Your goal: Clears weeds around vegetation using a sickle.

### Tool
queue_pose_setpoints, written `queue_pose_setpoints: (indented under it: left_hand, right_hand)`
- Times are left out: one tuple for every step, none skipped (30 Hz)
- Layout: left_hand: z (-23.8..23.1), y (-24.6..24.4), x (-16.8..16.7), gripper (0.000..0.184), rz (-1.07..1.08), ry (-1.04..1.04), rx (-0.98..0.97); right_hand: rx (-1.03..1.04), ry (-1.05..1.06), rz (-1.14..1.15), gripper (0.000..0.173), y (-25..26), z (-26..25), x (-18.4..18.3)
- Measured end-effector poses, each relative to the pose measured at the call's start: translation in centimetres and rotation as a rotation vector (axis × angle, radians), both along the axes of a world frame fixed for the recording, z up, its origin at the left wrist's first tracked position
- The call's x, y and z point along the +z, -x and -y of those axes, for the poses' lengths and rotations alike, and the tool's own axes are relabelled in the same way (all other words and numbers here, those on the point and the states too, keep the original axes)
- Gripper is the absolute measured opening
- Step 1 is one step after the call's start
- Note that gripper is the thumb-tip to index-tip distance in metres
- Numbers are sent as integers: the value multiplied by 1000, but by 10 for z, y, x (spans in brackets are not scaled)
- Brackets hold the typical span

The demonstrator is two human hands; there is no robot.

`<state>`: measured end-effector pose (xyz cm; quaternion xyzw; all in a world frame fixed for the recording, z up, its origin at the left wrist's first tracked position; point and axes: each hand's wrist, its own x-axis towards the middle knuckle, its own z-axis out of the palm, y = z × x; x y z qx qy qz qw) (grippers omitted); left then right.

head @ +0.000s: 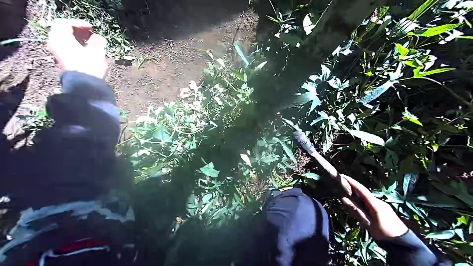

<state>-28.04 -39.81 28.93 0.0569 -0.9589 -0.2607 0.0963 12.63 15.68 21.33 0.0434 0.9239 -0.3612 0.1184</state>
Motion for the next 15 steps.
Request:
queue_pose_setpoints:
  left_hand:
    - [-62,-37,-10,38,91,-139,-68]
    - [-109,-68,-30,32,167,-286,-175]
    - [-148,-98,-57,28,244,-424,-297]
    - [-181,-128,-85,24,352,-523,-418]
    - [-208,-157,-109,22,521,-558,-539]
    - [-234,-181,-129,21,709,-510,-642]
    - [-255,-198,-144,24,863,-447,-745]
    - [-273,-206,-159,25,944,-386,-770]
    - [-287,-207,-174,25,964,-349,-744]
    - [-296,-202,-189,25,927,-330,-716]
    - [-300,-193,-208,26,820,-327,-715]
    - [-299,-184,-238,27,631,-321,-752]
    - [-294,-174,-280,27,390,-288,-806]
    - [-286,-163,-326,31,101,-209,-829]
    - [-281,-148,-354,37,-172,-71,-801]
  right_hand:
    - [21,11,-9,60,18,7,-14]
    - [39,41,32,59,31,13,-24]
    - [51,77,99,59,38,16,-34]
    - [48,117,177,60,39,18,-41]
    - [26,151,241,61,33,20,-45]
    - [-12,174,286,61,22,21,-49]
    - [-57,190,318,62,7,21,-51]
    - [-104,196,325,62,-11,21,-53]
    - [-153,202,336,61,-29,21,-53]
    - [-204,214,362,61,-44,21,-51]
    - [-257,230,390,61,-57,21,-50]
    - [-306,245,393,60,-67,23,-52]
    - [-349,264,376,59,-77,26,-55]
    - [-384,286,357,59,-86,29,-59]
    - [-408,292,344,60,-92,33,-62]
